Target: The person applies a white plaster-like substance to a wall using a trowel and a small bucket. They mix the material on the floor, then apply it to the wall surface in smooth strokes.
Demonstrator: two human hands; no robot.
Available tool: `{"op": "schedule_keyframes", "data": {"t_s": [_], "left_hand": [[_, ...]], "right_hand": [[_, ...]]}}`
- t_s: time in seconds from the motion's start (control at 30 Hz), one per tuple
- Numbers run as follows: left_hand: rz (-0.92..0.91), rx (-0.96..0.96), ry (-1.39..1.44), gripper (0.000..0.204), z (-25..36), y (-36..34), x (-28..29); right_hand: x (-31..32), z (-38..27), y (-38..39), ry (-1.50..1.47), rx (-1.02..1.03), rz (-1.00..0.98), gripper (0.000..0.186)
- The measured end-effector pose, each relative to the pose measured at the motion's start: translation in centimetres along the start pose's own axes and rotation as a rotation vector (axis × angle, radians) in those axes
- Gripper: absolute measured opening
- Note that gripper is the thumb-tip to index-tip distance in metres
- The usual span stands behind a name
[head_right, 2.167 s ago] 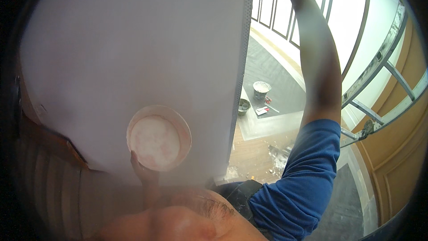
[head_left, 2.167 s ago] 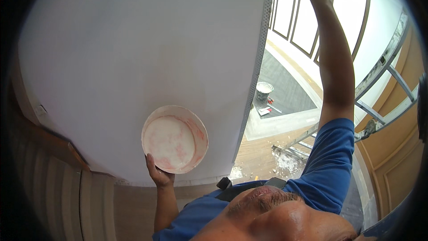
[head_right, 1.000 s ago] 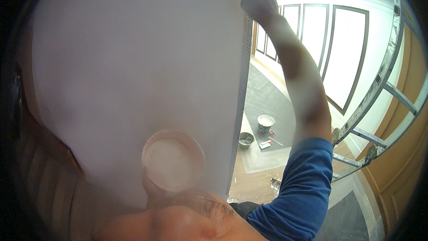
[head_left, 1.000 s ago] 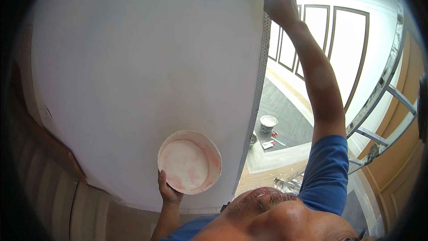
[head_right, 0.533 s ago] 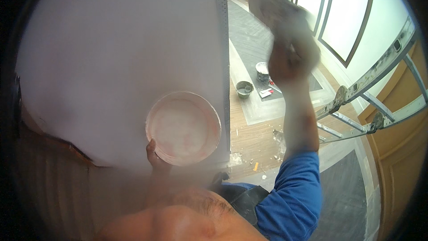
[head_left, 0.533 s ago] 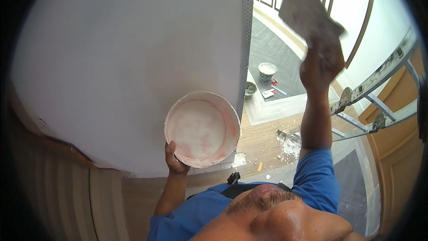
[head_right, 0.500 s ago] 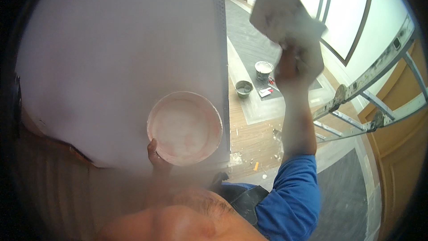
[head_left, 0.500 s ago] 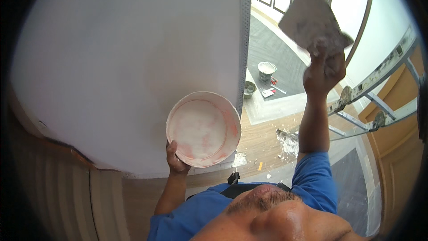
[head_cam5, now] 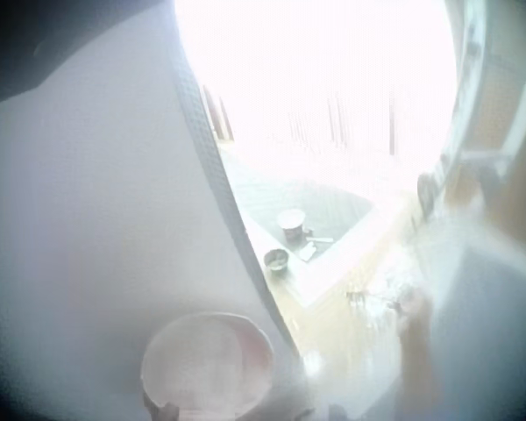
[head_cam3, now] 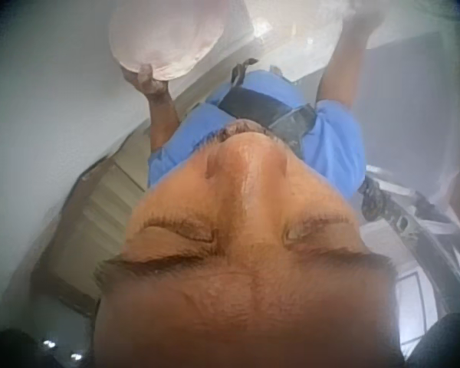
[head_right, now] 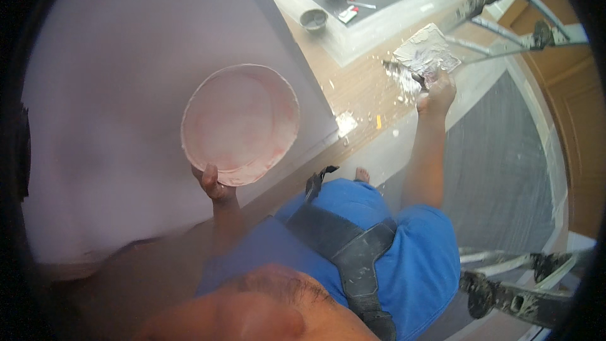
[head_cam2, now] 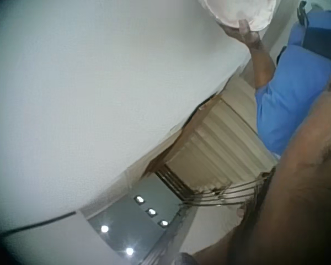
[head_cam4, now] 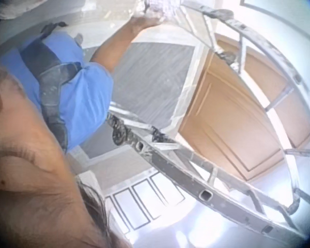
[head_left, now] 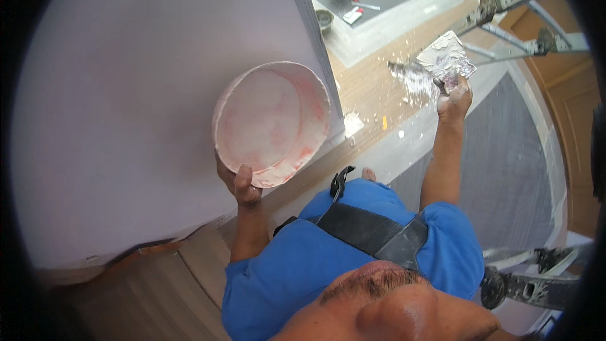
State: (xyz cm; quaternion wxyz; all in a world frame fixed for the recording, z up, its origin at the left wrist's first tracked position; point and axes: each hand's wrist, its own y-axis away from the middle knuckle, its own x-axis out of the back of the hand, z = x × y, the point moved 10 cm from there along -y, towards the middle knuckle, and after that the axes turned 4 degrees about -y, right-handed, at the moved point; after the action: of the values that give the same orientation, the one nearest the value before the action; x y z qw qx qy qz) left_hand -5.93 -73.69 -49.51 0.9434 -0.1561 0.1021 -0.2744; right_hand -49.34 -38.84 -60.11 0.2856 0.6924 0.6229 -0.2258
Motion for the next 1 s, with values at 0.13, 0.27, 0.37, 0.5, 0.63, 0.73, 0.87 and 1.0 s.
{"op": "schedule_keyframes", "data": {"t_s": [0.13,0.27,0.37,0.5,0.63,0.73,0.87,1.0], "left_hand": [[-0.014,-0.028,-0.161,0.092,1.1,-0.6,2.5],[-0.149,-0.03,-0.202,0.093,0.0,-1.8,2.8],[-0.218,-0.028,-0.161,0.09,-1.5,-2.4,2.1],[-0.269,-0.036,-0.078,0.088,-2.5,-3.7,0.4],[-0.371,-0.031,-0.038,0.086,-3.0,-4.4,-6.3],[-0.441,-0.069,-0.028,0.084,-3.6,-5.4,-12.9],[-0.442,-0.026,0.06,0.082,-6.2,-7.0,-20.4],[-0.347,0.132,0.239,0.077,-11.2,-9.5,-26.8]], "right_hand": [[5.6,1.8,2.9,-0.008,0.04,0.081,0.03],[9.6,2.8,6.2,0.057,0.025,0.152,0.028],[10.2,1.9,8.0,0.146,0.062,0.19,0.026],[8.6,0.6,9.9,0.222,0.119,0.224,0.027],[7.4,-1.0,8.5,0.267,0.19,0.191,0.026],[7.0,-1.1,5.5,0.396,0.256,0.113,0.024],[4.7,-0.4,0.8,0.982,0.405,-0.094,0.024],[2.0,0.6,-5.3,1.065,0.433,-0.256,0.022]]}}
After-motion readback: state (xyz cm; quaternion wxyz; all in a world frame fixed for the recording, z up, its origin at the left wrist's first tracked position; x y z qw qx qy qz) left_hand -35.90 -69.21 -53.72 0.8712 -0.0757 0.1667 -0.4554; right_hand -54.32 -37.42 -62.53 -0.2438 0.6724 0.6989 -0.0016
